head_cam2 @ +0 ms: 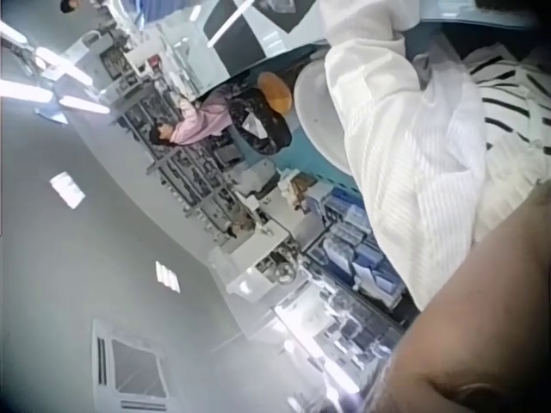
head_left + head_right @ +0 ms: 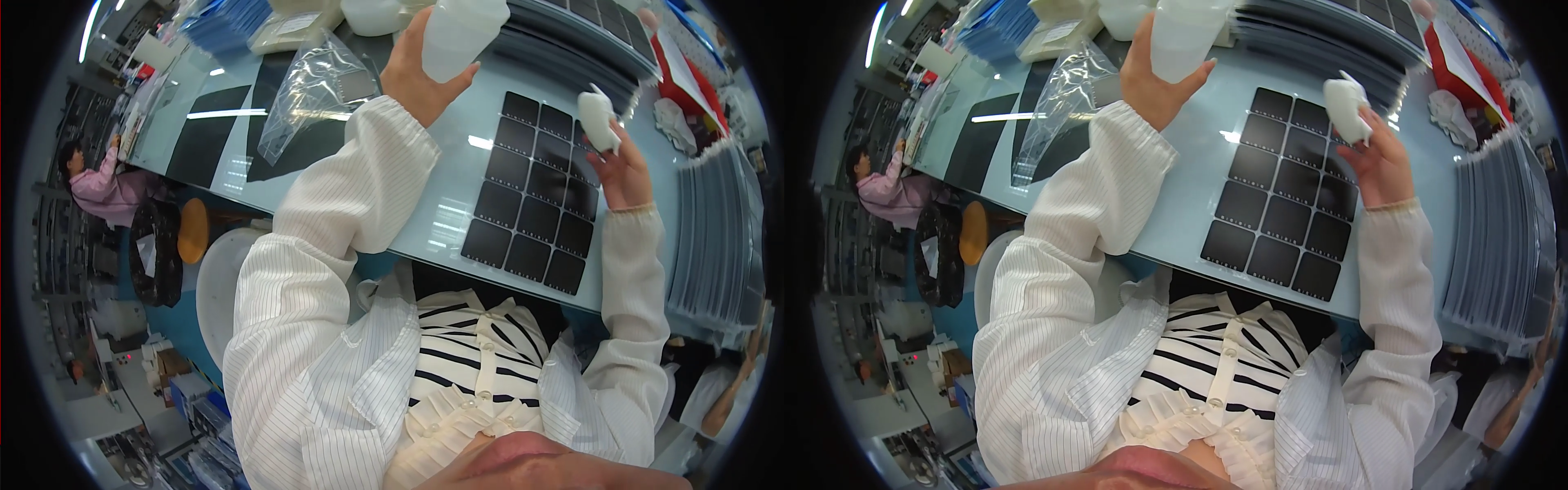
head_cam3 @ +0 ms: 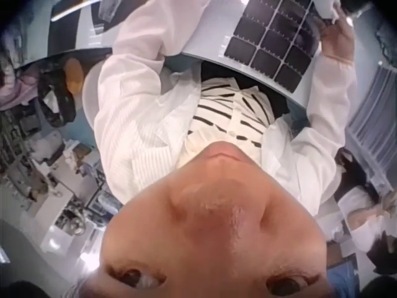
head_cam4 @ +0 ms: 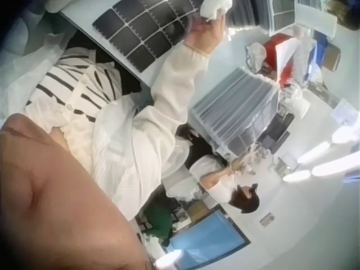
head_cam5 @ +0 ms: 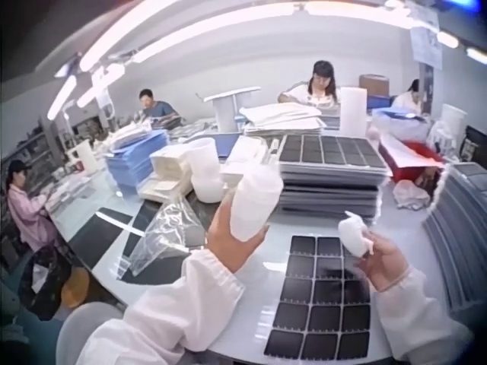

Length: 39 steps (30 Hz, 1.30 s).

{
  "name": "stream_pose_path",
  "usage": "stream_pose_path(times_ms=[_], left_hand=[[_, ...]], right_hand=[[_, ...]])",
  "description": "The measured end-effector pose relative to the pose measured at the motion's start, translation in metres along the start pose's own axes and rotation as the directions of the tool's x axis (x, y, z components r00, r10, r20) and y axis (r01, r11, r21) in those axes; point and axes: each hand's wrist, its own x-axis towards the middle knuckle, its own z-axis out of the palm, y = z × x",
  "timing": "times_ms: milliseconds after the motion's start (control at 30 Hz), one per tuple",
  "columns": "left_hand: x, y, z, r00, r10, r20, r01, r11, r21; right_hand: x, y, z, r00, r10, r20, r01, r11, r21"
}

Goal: Inspecting grid-like industrial components, cleaning them with a solution, and packaging them into plastic bags.

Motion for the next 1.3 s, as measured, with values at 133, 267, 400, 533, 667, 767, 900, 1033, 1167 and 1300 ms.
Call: stream_pose_path(times_ms=[133, 267, 400, 533, 667, 767, 900, 1033, 1167, 1300], left_hand=[[-0.005, 0.006, 0.007, 0.971, 0.23, 0.065, -0.237, 0.962, 0.137], [-0.009, 0.004, 0.015, 0.985, 0.1, 0.141, -0.109, 0.992, 0.059], [-0.008, 0.005, 0.011, 0.942, 0.249, 0.224, -0.287, 0.945, 0.155], [-0.01, 0.008, 0.011, 0.923, 0.275, 0.271, -0.33, 0.925, 0.187], [-0.01, 0.007, 0.014, 0.892, 0.293, 0.344, -0.383, 0.894, 0.234], [-0.011, 0.008, 0.014, 0.883, 0.33, 0.334, -0.424, 0.867, 0.262], [-0.01, 0.006, 0.015, 0.875, 0.361, 0.322, -0.454, 0.843, 0.288], [-0.009, 0.003, 0.014, 0.877, 0.376, 0.298, -0.465, 0.821, 0.33], [-0.008, 0.0, 0.013, 0.878, 0.392, 0.274, -0.474, 0.794, 0.381], [-0.006, 0.003, 0.011, 0.876, 0.404, 0.265, -0.48, 0.782, 0.397]], right_hand=[[0.002, 0.016, 0.003, 0.984, 0.172, 0.037, -0.176, 0.96, 0.22], [-0.001, 0.018, 0.006, 0.978, 0.206, -0.023, -0.193, 0.946, 0.261], [-0.003, 0.016, 0.017, 0.981, 0.196, 0.003, -0.188, 0.934, 0.303], [-0.001, 0.015, 0.016, 0.98, 0.191, 0.062, -0.201, 0.926, 0.318], [-0.003, 0.014, 0.016, 0.983, 0.18, 0.045, -0.185, 0.928, 0.322], [-0.002, 0.014, 0.014, 0.984, 0.171, 0.049, -0.178, 0.929, 0.325], [-0.002, 0.015, 0.016, 0.983, 0.185, 0.011, -0.179, 0.936, 0.304], [-0.002, 0.015, 0.018, 0.981, 0.189, -0.04, -0.171, 0.946, 0.273], [-0.001, 0.015, 0.019, 0.98, 0.193, -0.054, -0.175, 0.954, 0.242], [-0.003, 0.014, 0.019, 0.979, 0.194, -0.065, -0.175, 0.96, 0.218]])
